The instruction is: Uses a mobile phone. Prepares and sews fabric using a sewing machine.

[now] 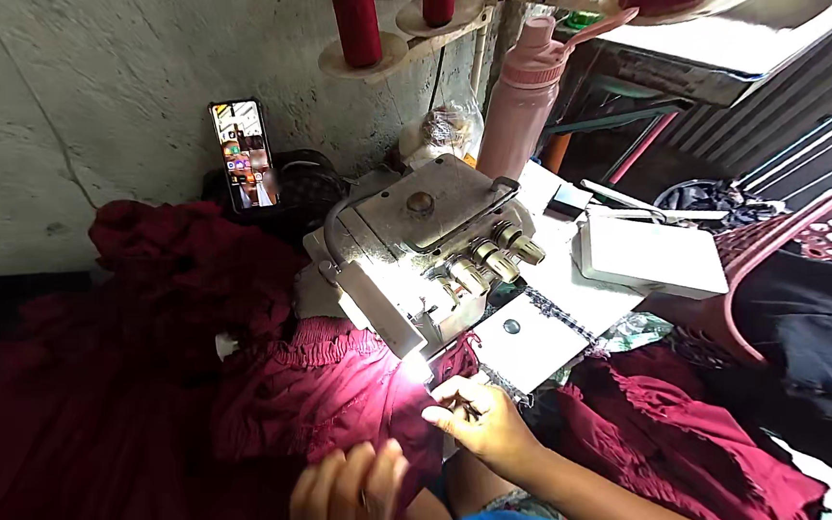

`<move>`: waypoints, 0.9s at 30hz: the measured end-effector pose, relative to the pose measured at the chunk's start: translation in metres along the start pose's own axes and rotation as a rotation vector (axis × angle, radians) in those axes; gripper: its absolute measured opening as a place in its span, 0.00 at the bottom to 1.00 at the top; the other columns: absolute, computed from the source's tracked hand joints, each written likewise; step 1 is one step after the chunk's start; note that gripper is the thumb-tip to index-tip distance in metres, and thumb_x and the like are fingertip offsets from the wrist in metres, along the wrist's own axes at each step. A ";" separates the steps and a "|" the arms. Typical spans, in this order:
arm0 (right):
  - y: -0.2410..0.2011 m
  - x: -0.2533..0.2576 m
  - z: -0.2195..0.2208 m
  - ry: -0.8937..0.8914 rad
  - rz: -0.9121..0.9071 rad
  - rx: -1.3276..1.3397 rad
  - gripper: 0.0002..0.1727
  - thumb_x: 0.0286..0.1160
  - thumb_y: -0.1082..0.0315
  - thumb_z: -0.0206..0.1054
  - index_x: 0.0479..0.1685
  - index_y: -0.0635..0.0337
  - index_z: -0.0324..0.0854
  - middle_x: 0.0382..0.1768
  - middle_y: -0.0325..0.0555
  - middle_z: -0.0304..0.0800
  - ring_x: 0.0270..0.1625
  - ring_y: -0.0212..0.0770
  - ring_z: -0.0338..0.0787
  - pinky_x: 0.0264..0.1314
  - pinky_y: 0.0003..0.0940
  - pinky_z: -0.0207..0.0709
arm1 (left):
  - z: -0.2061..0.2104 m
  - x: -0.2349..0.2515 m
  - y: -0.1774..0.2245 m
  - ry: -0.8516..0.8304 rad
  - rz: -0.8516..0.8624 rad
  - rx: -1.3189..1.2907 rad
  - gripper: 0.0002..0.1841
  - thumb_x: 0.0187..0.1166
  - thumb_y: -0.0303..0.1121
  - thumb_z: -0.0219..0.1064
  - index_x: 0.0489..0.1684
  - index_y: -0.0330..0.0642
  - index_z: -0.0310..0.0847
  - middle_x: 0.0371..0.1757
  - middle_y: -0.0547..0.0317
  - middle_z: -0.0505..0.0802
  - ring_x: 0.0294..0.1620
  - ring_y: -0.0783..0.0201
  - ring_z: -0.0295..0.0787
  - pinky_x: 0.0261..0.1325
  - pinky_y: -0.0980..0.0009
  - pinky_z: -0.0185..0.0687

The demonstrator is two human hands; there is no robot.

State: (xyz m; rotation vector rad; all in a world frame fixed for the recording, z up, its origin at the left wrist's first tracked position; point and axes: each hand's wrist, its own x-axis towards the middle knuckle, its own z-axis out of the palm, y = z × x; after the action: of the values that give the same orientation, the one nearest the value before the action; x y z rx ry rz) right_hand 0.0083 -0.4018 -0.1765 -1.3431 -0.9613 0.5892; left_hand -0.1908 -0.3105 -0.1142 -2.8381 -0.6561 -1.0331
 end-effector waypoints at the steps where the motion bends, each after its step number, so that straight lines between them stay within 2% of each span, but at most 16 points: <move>1: -0.001 0.003 -0.001 -0.018 -0.009 -0.008 0.09 0.73 0.62 0.74 0.37 0.59 0.90 0.27 0.30 0.89 0.23 0.12 0.76 0.26 0.09 0.69 | 0.017 -0.002 -0.008 -0.005 -0.008 0.008 0.11 0.78 0.42 0.71 0.50 0.48 0.85 0.47 0.51 0.87 0.53 0.51 0.83 0.62 0.59 0.74; 3: -0.003 0.006 -0.002 -0.045 -0.016 -0.007 0.10 0.72 0.61 0.75 0.34 0.59 0.89 0.25 0.31 0.87 0.22 0.12 0.73 0.25 0.09 0.66 | 0.025 0.002 -0.030 -0.028 -0.020 0.008 0.08 0.79 0.41 0.66 0.46 0.50 0.83 0.45 0.55 0.88 0.54 0.57 0.85 0.65 0.68 0.76; 5: -0.006 0.005 -0.002 -0.048 0.026 0.040 0.09 0.71 0.61 0.76 0.35 0.58 0.89 0.27 0.29 0.87 0.22 0.12 0.71 0.24 0.08 0.64 | 0.008 0.012 -0.037 -0.081 -0.037 -0.101 0.12 0.85 0.45 0.63 0.41 0.49 0.89 0.42 0.59 0.93 0.56 0.63 0.87 0.67 0.73 0.74; 8: -0.012 0.004 -0.001 -0.035 0.065 0.086 0.11 0.71 0.61 0.77 0.43 0.56 0.87 0.33 0.27 0.88 0.23 0.10 0.70 0.25 0.07 0.64 | -0.012 0.026 -0.032 -0.156 -0.122 -0.168 0.20 0.91 0.48 0.54 0.40 0.48 0.89 0.46 0.60 0.95 0.62 0.65 0.84 0.69 0.69 0.67; 10: -0.008 0.004 0.004 0.047 -0.045 -0.030 0.10 0.72 0.59 0.76 0.40 0.56 0.88 0.32 0.29 0.90 0.24 0.12 0.74 0.27 0.08 0.66 | -0.019 0.038 -0.027 -0.152 -0.176 -0.135 0.21 0.93 0.45 0.49 0.40 0.43 0.86 0.43 0.55 0.93 0.58 0.61 0.83 0.66 0.65 0.66; 13: -0.004 0.005 0.004 0.158 -0.262 -0.307 0.13 0.72 0.55 0.75 0.31 0.55 0.87 0.27 0.35 0.91 0.26 0.22 0.83 0.28 0.17 0.73 | -0.018 0.054 -0.020 -0.161 -0.219 -0.104 0.22 0.94 0.42 0.42 0.44 0.36 0.79 0.36 0.49 0.88 0.46 0.61 0.82 0.64 0.61 0.61; 14: -0.006 0.005 0.002 0.170 -0.304 -0.365 0.15 0.72 0.53 0.75 0.30 0.54 0.85 0.26 0.35 0.89 0.25 0.24 0.82 0.26 0.18 0.72 | -0.014 0.058 -0.018 -0.167 -0.213 -0.090 0.23 0.94 0.46 0.42 0.45 0.37 0.77 0.35 0.50 0.86 0.44 0.62 0.81 0.63 0.61 0.61; 15: -0.008 0.005 0.001 0.167 -0.321 -0.394 0.16 0.73 0.52 0.75 0.29 0.54 0.83 0.26 0.35 0.88 0.25 0.25 0.81 0.25 0.19 0.71 | -0.011 0.062 -0.016 -0.175 -0.205 -0.063 0.27 0.91 0.56 0.44 0.46 0.40 0.76 0.35 0.52 0.86 0.43 0.62 0.80 0.61 0.59 0.60; 16: -0.010 0.004 0.001 0.149 -0.311 -0.396 0.17 0.73 0.50 0.75 0.29 0.53 0.83 0.28 0.36 0.87 0.27 0.25 0.81 0.26 0.18 0.71 | -0.009 0.066 -0.014 -0.175 -0.203 -0.033 0.35 0.82 0.69 0.50 0.47 0.39 0.77 0.36 0.50 0.87 0.43 0.59 0.81 0.61 0.55 0.61; 17: -0.011 0.003 0.001 0.119 -0.277 -0.377 0.17 0.73 0.49 0.75 0.29 0.52 0.83 0.31 0.36 0.86 0.28 0.24 0.81 0.26 0.18 0.72 | -0.007 0.069 -0.011 -0.164 -0.199 0.004 0.40 0.71 0.75 0.57 0.46 0.38 0.79 0.36 0.48 0.88 0.42 0.56 0.81 0.59 0.52 0.60; 18: -0.011 0.002 0.001 0.088 -0.226 -0.339 0.18 0.72 0.48 0.75 0.29 0.52 0.83 0.32 0.35 0.85 0.28 0.23 0.79 0.27 0.17 0.71 | -0.005 0.072 -0.010 -0.144 -0.189 0.051 0.38 0.67 0.74 0.62 0.43 0.40 0.81 0.35 0.50 0.89 0.40 0.55 0.81 0.58 0.51 0.59; 19: -0.010 0.002 0.002 0.057 -0.161 -0.285 0.18 0.71 0.47 0.76 0.28 0.52 0.84 0.32 0.34 0.84 0.29 0.22 0.78 0.28 0.17 0.70 | -0.004 0.073 -0.011 -0.110 -0.169 0.088 0.31 0.68 0.68 0.64 0.39 0.44 0.85 0.32 0.53 0.89 0.38 0.56 0.81 0.58 0.52 0.58; 20: -0.010 0.002 0.002 0.023 -0.094 -0.223 0.18 0.69 0.47 0.77 0.28 0.51 0.85 0.32 0.33 0.84 0.30 0.21 0.76 0.30 0.16 0.68 | -0.002 0.074 -0.014 -0.069 -0.146 0.095 0.25 0.73 0.62 0.64 0.34 0.46 0.88 0.29 0.56 0.90 0.35 0.59 0.80 0.57 0.55 0.58; 22: -0.013 0.003 0.001 -0.031 0.000 -0.109 0.17 0.69 0.49 0.78 0.28 0.51 0.86 0.35 0.32 0.84 0.34 0.18 0.76 0.34 0.13 0.68 | 0.000 0.074 -0.017 -0.030 -0.105 0.061 0.24 0.82 0.55 0.61 0.25 0.46 0.91 0.21 0.57 0.84 0.32 0.61 0.77 0.57 0.58 0.57; 25: -0.015 0.005 0.001 -0.043 0.068 -0.076 0.13 0.69 0.50 0.77 0.36 0.49 0.93 0.41 0.31 0.88 0.36 0.16 0.79 0.35 0.12 0.71 | 0.001 0.071 -0.014 -0.036 -0.073 0.031 0.23 0.84 0.52 0.60 0.24 0.47 0.92 0.19 0.59 0.81 0.32 0.63 0.75 0.57 0.60 0.56; 27: -0.009 0.005 0.002 -0.027 0.057 -0.057 0.14 0.70 0.50 0.77 0.35 0.51 0.93 0.38 0.31 0.89 0.34 0.16 0.79 0.35 0.13 0.71 | 0.000 0.071 -0.011 -0.049 -0.076 0.027 0.20 0.82 0.49 0.62 0.26 0.49 0.93 0.23 0.59 0.84 0.35 0.63 0.77 0.58 0.58 0.55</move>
State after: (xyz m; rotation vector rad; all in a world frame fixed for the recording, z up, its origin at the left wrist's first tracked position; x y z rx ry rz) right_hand 0.0079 -0.3979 -0.1666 -1.4203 -0.9703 0.6292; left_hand -0.1470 -0.2741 -0.0707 -2.8436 -0.7826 -0.9598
